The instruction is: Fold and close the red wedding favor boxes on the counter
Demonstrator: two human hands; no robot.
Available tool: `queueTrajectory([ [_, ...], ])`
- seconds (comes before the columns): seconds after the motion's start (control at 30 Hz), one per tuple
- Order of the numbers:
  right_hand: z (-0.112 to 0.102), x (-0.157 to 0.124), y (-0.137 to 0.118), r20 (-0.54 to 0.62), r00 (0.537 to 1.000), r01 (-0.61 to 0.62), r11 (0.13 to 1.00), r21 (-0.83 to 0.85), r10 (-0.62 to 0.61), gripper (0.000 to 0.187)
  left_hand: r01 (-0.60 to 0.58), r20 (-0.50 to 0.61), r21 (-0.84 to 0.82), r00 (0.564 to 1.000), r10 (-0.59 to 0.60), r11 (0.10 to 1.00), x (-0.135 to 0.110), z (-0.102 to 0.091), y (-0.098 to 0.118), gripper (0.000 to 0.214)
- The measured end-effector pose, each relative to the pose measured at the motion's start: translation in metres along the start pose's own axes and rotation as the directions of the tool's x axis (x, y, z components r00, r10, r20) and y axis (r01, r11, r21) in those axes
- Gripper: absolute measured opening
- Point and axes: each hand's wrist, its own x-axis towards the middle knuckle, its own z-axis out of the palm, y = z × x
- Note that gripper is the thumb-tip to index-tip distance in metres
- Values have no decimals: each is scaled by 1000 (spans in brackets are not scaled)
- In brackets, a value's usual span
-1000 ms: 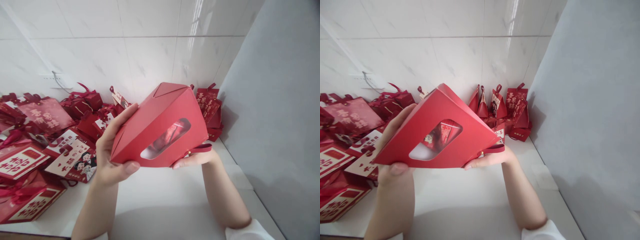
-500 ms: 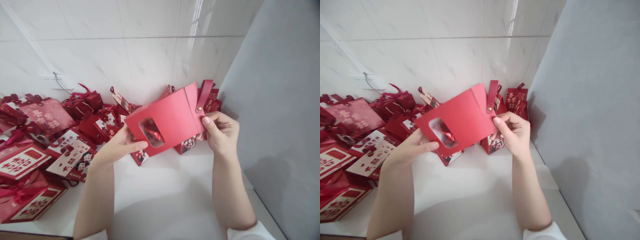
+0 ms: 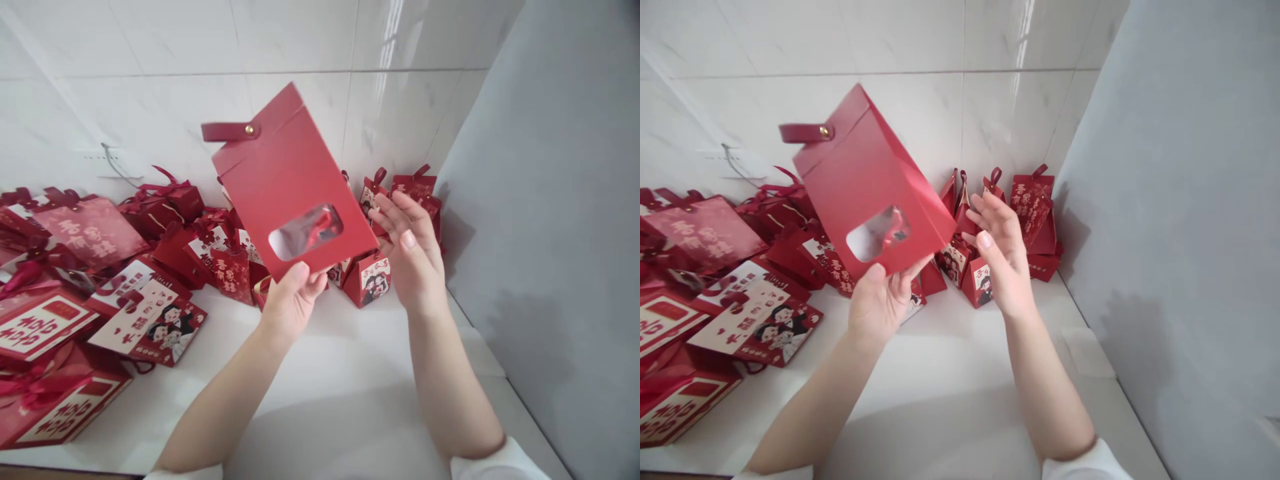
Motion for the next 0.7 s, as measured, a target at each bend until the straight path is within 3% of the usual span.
queueTrajectory([
  [0.23, -1, -4, -7, 181, 983, -26, 997, 77, 12, 66, -153, 226, 184, 968, 110, 971, -7, -5, -6, 40],
  [0.37, 2, -9, -15, 246, 969, -41, 996, 75, 22, 71, -194, 321, 231, 940, 113, 954, -4, -5, -5, 28],
  [0.57, -1, -15, -19, 266, 962, -68, 998, -10, 68, 78, -93, 241, 291, 970, 21, 952, -8, -1, 4, 38],
  [0.7, -1, -16, -23, 259, 962, -81, 996, -24, 85, 78, -115, 202, 351, 978, 45, 929, -13, 2, 10, 39],
])
